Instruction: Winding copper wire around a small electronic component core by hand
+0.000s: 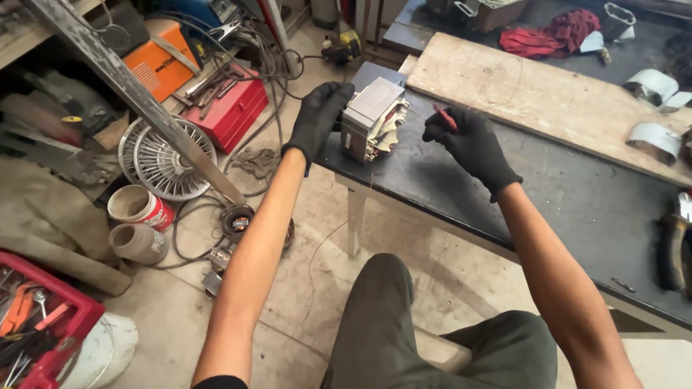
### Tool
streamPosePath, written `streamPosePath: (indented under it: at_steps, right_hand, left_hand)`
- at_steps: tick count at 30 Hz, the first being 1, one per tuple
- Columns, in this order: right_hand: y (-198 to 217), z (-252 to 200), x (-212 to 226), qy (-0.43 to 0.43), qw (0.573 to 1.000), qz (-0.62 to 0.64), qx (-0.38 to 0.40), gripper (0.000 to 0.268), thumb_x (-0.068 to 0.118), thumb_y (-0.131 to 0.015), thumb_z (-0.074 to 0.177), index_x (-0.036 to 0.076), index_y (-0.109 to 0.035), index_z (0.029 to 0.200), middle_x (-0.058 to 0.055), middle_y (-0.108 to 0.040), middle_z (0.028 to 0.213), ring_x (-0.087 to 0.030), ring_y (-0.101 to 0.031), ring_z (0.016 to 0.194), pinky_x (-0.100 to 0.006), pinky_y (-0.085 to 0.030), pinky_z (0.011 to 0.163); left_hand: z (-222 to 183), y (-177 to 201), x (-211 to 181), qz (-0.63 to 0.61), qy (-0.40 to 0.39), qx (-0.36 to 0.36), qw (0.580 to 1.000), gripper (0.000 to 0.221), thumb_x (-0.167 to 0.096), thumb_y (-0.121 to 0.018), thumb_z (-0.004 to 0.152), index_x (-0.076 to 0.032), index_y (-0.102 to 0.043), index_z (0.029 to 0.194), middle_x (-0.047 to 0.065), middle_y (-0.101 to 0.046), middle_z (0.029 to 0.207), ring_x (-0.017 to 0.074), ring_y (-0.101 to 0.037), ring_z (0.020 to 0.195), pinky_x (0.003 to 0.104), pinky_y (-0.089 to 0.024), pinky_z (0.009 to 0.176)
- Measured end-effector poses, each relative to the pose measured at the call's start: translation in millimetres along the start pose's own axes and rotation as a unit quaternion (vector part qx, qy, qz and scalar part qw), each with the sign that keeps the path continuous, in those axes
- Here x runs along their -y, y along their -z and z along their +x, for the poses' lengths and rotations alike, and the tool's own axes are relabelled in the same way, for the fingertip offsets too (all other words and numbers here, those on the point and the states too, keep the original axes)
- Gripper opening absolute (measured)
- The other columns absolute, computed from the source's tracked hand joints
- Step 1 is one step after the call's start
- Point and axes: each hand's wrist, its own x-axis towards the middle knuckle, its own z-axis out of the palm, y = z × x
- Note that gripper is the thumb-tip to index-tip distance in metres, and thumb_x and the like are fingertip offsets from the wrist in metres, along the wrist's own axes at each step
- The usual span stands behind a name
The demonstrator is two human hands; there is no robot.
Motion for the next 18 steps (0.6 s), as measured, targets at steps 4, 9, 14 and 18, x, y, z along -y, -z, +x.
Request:
streamPosePath:
  at_steps: [4, 9, 14, 18]
  right_hand:
    - [-12.4, -0.8, 6.9, 0.032, 0.999, -0.035, -0.019, 0.022, 0.032, -0.084, 0.091, 0.016, -0.077, 0.104, -0.012, -0.072, 0.082, -0.027, -0.067, 0.079, -0.037, -0.05, 0.076]
    - [-42.2, 19.7, 11.8, -0.022, 0.995, -0.092, -0.029, 0.018, 0.04, -0.079, 0.089, 0.023, -0.077, 0.095, -0.002, -0.073, 0.079, -0.027, -0.071, 0.082, -0.038, -0.052, 0.079]
    - [-50.5, 27.6, -1.1, -0.009, 0.998, -0.046, -0.049, 0.017, 0.033, -0.08, 0.087, 0.021, -0.076, 0.099, -0.004, -0.073, 0.077, -0.026, -0.071, 0.084, -0.037, -0.052, 0.079]
    - [-33.6, 7.3, -1.8, -0.007, 0.998, -0.059, -0.027, 0.021, 0.033, -0.079, 0.089, 0.018, -0.076, 0.103, -0.008, -0.075, 0.083, -0.033, -0.072, 0.091, -0.043, -0.052, 0.083]
  left_hand:
    - [14.0, 1.0, 10.1, -0.017, 0.02, 0.011, 1.0, 0.034, -0.044, -0.086, 0.083, -0.018, -0.074, 0.102, 0.005, -0.076, 0.089, 0.018, -0.076, 0.079, 0.032, -0.065, 0.069]
    - [13.8, 6.9, 20.4, -0.004, -0.013, -0.02, 1.0, 0.028, -0.037, -0.087, 0.082, -0.014, -0.073, 0.093, 0.004, -0.069, 0.075, 0.013, -0.069, 0.065, 0.025, -0.059, 0.055]
    - [0.3, 9.6, 6.7, 0.03, 0.073, -0.057, 0.995, 0.034, -0.044, -0.084, 0.075, -0.015, -0.073, 0.088, 0.006, -0.074, 0.077, 0.0174, -0.073, 0.065, 0.027, -0.055, 0.055]
    - [24.4, 25.3, 51.8, 0.095, 0.094, -0.02, 0.991, 0.019, -0.028, -0.069, 0.088, -0.009, -0.072, 0.088, 0.008, -0.071, 0.08, 0.0181, -0.064, 0.069, 0.031, -0.052, 0.061]
